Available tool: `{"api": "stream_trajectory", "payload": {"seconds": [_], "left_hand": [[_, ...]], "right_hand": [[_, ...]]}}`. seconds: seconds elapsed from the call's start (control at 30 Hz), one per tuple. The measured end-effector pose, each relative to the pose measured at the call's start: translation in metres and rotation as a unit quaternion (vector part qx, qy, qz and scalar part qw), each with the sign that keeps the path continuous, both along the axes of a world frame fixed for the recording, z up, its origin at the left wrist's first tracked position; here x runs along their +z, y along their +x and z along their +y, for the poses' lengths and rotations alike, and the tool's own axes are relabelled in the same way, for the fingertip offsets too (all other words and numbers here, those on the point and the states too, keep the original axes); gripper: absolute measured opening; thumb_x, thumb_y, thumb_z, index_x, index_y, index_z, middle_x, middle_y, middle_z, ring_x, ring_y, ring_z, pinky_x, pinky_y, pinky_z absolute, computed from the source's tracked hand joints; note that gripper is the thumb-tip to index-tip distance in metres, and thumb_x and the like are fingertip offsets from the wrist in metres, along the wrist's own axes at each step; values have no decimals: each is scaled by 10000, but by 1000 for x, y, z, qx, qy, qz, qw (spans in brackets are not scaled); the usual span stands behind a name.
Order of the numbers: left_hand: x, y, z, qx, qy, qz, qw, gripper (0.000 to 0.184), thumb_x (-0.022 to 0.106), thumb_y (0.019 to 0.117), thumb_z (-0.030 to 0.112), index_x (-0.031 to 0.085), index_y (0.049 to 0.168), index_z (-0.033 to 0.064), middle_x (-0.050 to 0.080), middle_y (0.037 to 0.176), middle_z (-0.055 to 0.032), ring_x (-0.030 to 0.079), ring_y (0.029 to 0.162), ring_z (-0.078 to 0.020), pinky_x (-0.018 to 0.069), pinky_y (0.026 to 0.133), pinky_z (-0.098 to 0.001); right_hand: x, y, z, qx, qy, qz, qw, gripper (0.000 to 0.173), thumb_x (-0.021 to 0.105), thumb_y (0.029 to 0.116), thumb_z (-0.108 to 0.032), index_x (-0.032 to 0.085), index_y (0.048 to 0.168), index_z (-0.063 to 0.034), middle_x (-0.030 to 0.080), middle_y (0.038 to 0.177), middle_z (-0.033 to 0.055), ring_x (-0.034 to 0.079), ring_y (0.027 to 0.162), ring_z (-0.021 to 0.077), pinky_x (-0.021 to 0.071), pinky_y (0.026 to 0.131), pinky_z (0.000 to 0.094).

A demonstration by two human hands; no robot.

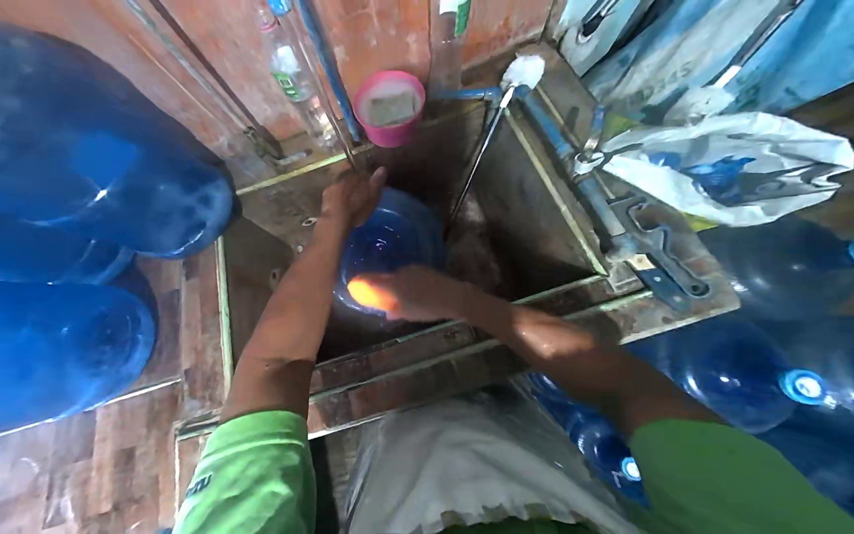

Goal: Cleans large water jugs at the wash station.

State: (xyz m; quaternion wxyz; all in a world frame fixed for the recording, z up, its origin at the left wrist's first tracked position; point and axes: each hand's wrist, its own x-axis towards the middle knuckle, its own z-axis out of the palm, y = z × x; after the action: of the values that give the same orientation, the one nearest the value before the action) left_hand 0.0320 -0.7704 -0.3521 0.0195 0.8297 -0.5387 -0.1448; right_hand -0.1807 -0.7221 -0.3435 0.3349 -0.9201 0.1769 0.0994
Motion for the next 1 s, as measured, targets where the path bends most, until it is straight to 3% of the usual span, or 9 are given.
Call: {"api": "stream_trajectory", "payload": {"seconds": [0.23, 0.33, 0.4, 0.47, 0.57, 0.67, 0.8, 0.87, 1.0], "left_hand": [[-23, 55, 53, 258, 29, 46, 965, 993, 3, 1012, 699, 530, 1423, -36, 576, 1375, -338, 552, 1304, -498, 437, 1036, -701], [-31, 36, 72, 155, -15, -1, 988, 819, 259, 1024, 701, 191, 1657, 186, 297, 1607, -327, 337, 1449, -542, 309, 1097, -753], [-38, 21, 73, 41, -30, -4, 999, 766, 218, 1032, 697, 111, 1671, 287, 32, 1714, -227, 40, 1561, -493, 81, 1159, -793], [-46, 12, 62, -2, -69, 0, 998, 678, 148, 1068, 621, 157, 1664, 299, -28, 1735, -134, -47, 1583, -418, 13, 1181, -760], [-47, 6, 49, -109, -168, 31, 979, 613, 206, 1094, 527, 341, 1621, 244, 138, 1716, -168, 40, 1583, -416, 4, 1224, -702], [-52, 4, 33, -208, -238, 54, 947, 472, 363, 1083, 425, 701, 1304, 180, 539, 1506, -106, 346, 1503, -323, 128, 1266, -588], [-52, 7, 9, 8, -266, -22, 964, 628, 245, 1102, 460, 672, 1263, 28, 645, 1286, -244, 559, 1282, -409, 304, 1159, -613], [-47, -2, 20, -100, -223, -1, 970, 538, 337, 1095, 438, 675, 1264, 55, 641, 1310, -203, 539, 1314, -381, 297, 1180, -610], [-42, 5, 14, -162, -198, -62, 965, 530, 281, 1086, 413, 711, 1228, 137, 678, 1292, -139, 582, 1272, -345, 357, 1104, -606]], "right_hand": [[-22, 4, -2, -202, 13, -153, 967, 810, 674, 987, -384, 237, 1637, -177, 720, 950, 184, 719, 816, 345, 589, 766, 570], [-57, 3, -18, -337, 205, -258, 882, 852, 706, 964, -385, 234, 1630, -139, 687, 1158, 249, 735, 922, 320, 627, 815, 510], [-87, 0, -15, -429, 330, -309, 782, 956, 742, 926, -382, 121, 1637, -232, 608, 1280, 227, 717, 875, 301, 642, 701, 480], [-102, -2, 19, -421, 389, -288, 767, 1008, 773, 907, -358, 85, 1636, -251, 610, 1298, 209, 732, 870, 304, 652, 685, 493], [-109, -5, 15, -425, 429, -260, 753, 969, 782, 904, -292, 141, 1619, -168, 628, 1248, 216, 720, 912, 294, 637, 747, 468], [-117, -8, 1, -461, 442, -282, 715, 997, 757, 910, -330, 72, 1631, -256, 616, 1223, 226, 703, 826, 315, 622, 658, 492], [-90, -13, 31, -417, 427, -260, 760, 961, 752, 927, -347, 120, 1628, -162, 648, 1234, 191, 737, 906, 262, 655, 751, 445], [-100, -16, -3, -466, 422, -286, 723, 966, 761, 930, -311, 104, 1631, -208, 629, 1215, 220, 716, 855, 298, 637, 697, 472], [-67, -36, 1, -307, 260, -212, 891, 877, 737, 930, -385, 253, 1608, -111, 685, 1147, 213, 725, 926, 274, 620, 831, 461]]}}
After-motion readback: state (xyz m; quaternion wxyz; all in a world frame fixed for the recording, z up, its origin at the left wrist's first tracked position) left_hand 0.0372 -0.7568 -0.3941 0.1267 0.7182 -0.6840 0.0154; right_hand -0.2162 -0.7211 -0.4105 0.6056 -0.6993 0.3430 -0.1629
